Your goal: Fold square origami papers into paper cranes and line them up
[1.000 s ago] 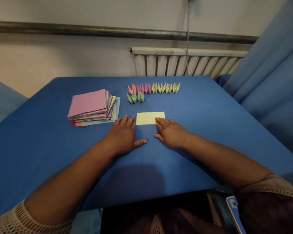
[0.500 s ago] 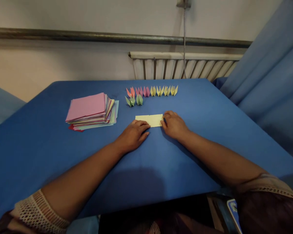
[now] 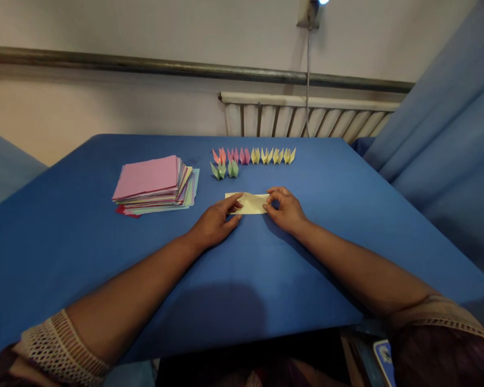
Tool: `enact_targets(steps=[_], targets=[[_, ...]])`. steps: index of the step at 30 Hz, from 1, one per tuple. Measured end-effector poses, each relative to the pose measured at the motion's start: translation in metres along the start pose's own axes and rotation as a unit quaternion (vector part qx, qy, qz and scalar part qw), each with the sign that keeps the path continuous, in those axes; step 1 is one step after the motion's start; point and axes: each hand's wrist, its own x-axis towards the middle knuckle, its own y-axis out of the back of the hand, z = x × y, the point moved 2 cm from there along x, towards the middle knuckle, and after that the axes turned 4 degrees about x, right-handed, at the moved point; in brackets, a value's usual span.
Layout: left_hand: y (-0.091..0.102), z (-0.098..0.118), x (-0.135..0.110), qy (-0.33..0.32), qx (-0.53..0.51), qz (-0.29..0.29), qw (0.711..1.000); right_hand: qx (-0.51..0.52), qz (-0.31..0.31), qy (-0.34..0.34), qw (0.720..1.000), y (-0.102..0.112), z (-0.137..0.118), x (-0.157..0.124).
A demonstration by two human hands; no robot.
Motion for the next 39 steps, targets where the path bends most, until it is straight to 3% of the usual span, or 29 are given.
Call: enact_targets(steps=[2,5,8,10,14,19,23,27,31,34,39], targets=[[0.001,0.000,-0.001,0.006,-0.011,0.014,1.000,0.012,-0.017,0.073,0.997,0.003,-0.010,-0.003],[0.004,0.001,-0.001,-0.004,0.031,0.019,0.999,-0.024,-0.094,0.175,0.980,0.010,-0.032,-0.010],[0.007,0.006,-0.002,-0.028,0.090,0.024,0.995,-0.028,-0.164,0.214,0.963,0.016,-0.048,-0.015],[0.010,0.009,-0.003,-0.044,0.103,0.031,0.993,-0.005,-0.136,0.184,0.974,0.019,-0.049,-0.015],[0.012,0.012,-0.004,-0.061,0.085,0.060,0.993,0.068,-0.039,0.060,0.995,0.021,-0.032,-0.006],[0.006,-0.003,0.000,-0.024,0.051,0.038,0.998,0.075,-0.139,0.005,0.987,0.012,-0.013,0.001],[0.006,-0.011,0.003,0.001,0.095,0.012,0.995,0.020,-0.175,-0.040,0.984,0.010,-0.002,0.003],[0.010,-0.007,0.003,-0.028,0.156,0.025,0.987,0.037,-0.208,-0.065,0.975,0.009,0.010,0.006],[0.008,-0.009,0.005,-0.054,0.156,0.010,0.986,0.130,-0.244,-0.105,0.955,0.006,0.023,0.009],[0.007,-0.016,0.006,-0.044,0.143,0.033,0.988,0.109,-0.264,-0.069,0.956,0.011,0.027,0.011],[0.005,-0.023,0.007,-0.009,0.112,0.053,0.992,0.013,-0.220,0.048,0.974,0.018,0.019,0.009]])
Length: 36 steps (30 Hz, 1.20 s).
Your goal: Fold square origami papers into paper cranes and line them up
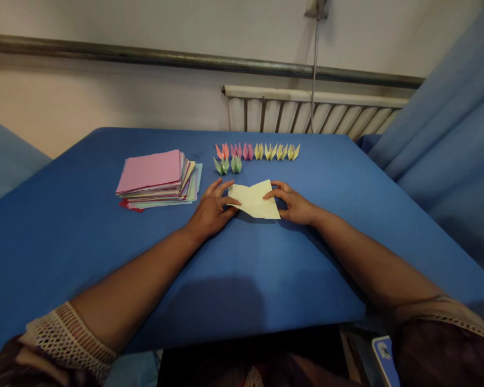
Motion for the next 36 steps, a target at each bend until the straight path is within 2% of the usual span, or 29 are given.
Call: enact_targets(steps=[5,9,13,21,24,27,28,30,33,34,36], targets=[[-0.004,-0.003,0.002,0.037,-0.006,-0.023,0.999,0.030,0.059,0.018,0.998,-0.011,0.001,0.003],[-0.002,-0.005,0.003,0.083,-0.017,-0.016,0.996,0.034,0.099,-0.035,0.994,-0.012,0.005,0.006],[0.001,0.000,0.005,0.085,-0.018,-0.023,0.996,0.023,0.111,-0.091,0.989,-0.011,0.003,0.006],[0.000,0.006,0.005,0.089,0.071,-0.022,0.993,-0.111,0.152,-0.164,0.968,-0.013,-0.008,0.012],[0.001,0.007,0.004,0.113,0.084,-0.013,0.990,-0.150,0.162,-0.164,0.962,-0.014,-0.009,0.014],[0.005,0.009,0.004,0.131,0.091,0.024,0.987,-0.174,0.178,-0.158,0.956,-0.015,-0.007,0.014],[0.006,0.010,0.003,0.119,0.098,0.031,0.988,-0.177,0.177,-0.158,0.955,-0.016,-0.007,0.013],[0.006,0.016,0.003,0.051,0.109,0.015,0.993,-0.179,0.164,-0.159,0.957,-0.017,-0.007,0.013],[0.001,0.028,-0.001,-0.091,0.082,-0.090,0.988,-0.179,0.150,-0.159,0.959,-0.016,-0.011,0.012],[-0.002,0.031,-0.003,-0.125,0.067,-0.130,0.981,-0.182,0.151,-0.152,0.959,-0.015,-0.015,0.011],[-0.006,0.036,-0.007,-0.152,0.051,-0.184,0.970,-0.191,0.154,-0.117,0.962,-0.014,-0.022,0.008]])
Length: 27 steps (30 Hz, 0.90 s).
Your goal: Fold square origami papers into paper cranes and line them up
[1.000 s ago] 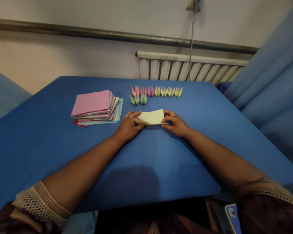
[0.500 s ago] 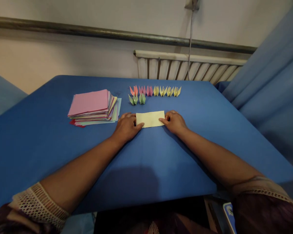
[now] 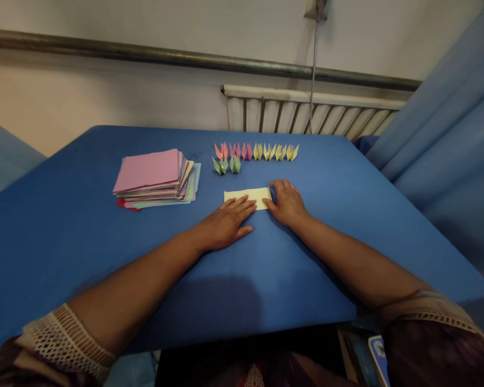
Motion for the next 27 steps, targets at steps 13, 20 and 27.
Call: enact_targets(steps=[13,20,27], targets=[[0.003,-0.010,-0.011,0.027,0.033,-0.073,0.996,-0.031,-0.051,-0.010,0.998,-0.002,-0.002,-0.003],[0.001,-0.011,-0.008,0.014,0.021,-0.055,0.998,-0.019,-0.042,-0.150,0.988,-0.003,0.005,0.011],[0.000,-0.009,-0.006,0.018,0.008,-0.027,0.999,0.002,-0.068,-0.184,0.981,-0.008,-0.010,0.009]])
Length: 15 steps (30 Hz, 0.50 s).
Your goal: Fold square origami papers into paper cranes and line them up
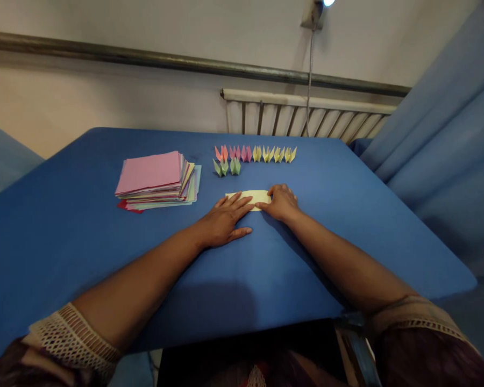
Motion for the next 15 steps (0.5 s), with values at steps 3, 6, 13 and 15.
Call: enact_targets(steps=[3,6,13,15], targets=[[-0.001,0.001,0.001,-0.006,-0.005,-0.018,1.000,0.000,0.018,-0.006,1.000,0.003,0.005,-0.006],[-0.003,0.000,0.002,-0.019,-0.009,-0.032,0.999,-0.003,0.015,-0.014,1.000,0.008,0.013,-0.006],[-0.002,-0.001,0.002,-0.025,-0.013,-0.021,0.999,-0.009,-0.016,-0.006,1.000,0.010,0.004,0.000],[-0.001,0.000,0.001,-0.018,-0.013,-0.018,1.000,0.008,-0.024,0.002,1.000,0.010,-0.001,-0.002]])
